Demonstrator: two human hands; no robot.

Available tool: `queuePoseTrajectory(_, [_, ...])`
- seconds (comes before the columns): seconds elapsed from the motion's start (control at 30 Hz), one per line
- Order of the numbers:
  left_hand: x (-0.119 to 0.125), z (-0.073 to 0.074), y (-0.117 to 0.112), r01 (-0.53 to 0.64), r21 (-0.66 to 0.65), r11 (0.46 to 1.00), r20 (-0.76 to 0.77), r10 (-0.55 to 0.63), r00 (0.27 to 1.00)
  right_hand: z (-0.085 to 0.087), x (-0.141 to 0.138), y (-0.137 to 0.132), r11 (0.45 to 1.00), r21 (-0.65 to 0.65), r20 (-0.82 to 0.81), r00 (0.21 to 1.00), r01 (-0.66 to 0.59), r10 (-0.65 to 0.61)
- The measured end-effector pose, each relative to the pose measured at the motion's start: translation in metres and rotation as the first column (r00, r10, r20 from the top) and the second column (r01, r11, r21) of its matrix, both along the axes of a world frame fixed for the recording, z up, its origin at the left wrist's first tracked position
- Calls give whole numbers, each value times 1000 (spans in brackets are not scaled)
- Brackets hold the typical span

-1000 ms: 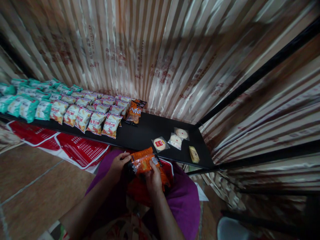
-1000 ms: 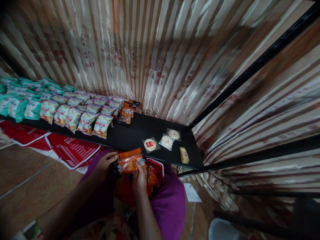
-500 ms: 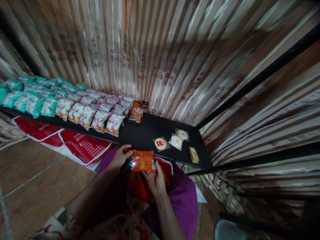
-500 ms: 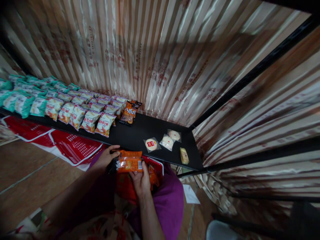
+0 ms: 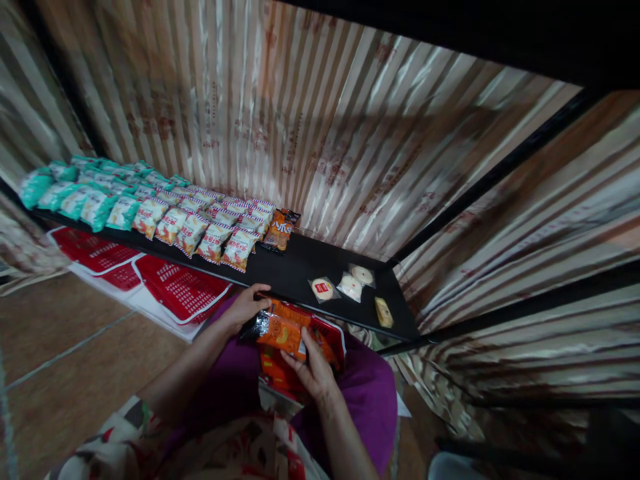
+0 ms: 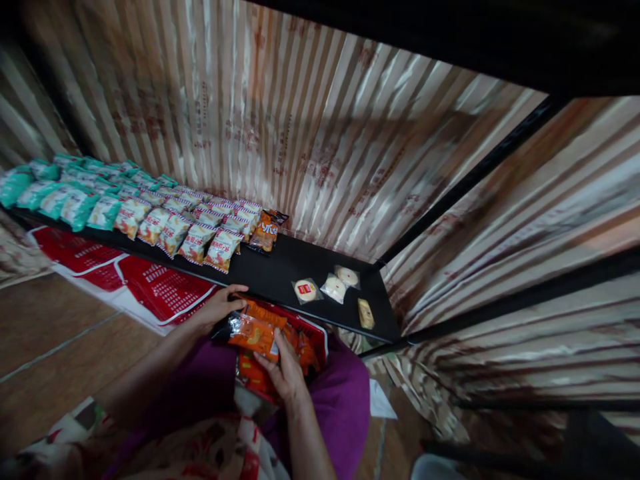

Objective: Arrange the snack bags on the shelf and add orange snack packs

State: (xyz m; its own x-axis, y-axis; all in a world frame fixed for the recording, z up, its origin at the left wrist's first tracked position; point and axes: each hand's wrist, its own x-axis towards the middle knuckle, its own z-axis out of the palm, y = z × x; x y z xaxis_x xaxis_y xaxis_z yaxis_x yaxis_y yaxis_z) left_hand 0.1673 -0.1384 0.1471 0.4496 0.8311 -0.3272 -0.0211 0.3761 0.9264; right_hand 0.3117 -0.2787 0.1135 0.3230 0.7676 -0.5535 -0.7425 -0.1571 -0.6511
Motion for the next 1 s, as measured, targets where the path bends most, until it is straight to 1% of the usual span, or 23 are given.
queuePoseTrajectory(0.1, [-5,-1,-3,-24,3,1000,20,24,1000,-2,-3,-2,1000,11,-13,1000,6,-5])
queuePoseTrajectory(0.23, [-7,-5,-4,-83,7,997,49,82,995,1,-9,-3,1000,18,-2,1000,9,-9])
queuePoseTrajectory(0.33, [-7,-5,-2,-128,11,992,91,126,988,1,-12,0,998,14,-21,998,66,-65])
queuePoseTrajectory(0.47, [-8,-6,2,-150,-24,988,162,152,975,1,-13,6,986,-25,-146,976,163,-165])
queuePoseTrajectory(0.57, [-6,-6,-1,-158,-62,985,228,169,959,3,-12,11,975,-3,-212,953,221,-216])
queuePoseTrajectory(0.67, [4,-6,-11,-164,-90,982,300,184,936,8,-12,16,963,23,-256,932,270,-255])
queuePoseTrajectory(0.73, [14,-6,-21,-160,-112,981,337,189,922,9,-12,20,956,32,-274,922,293,-274])
queuePoseTrajectory(0.83, [33,-7,-32,-166,-182,969,402,228,887,7,-12,26,947,44,-287,912,318,-293])
queuePoseTrajectory(0.9, [45,-9,-36,-193,-200,961,391,258,884,2,-12,30,948,41,-261,919,316,-295])
queuePoseTrajectory(1.0, [58,-14,-34,-260,-237,936,342,331,879,-8,-11,35,958,28,-194,941,286,-276])
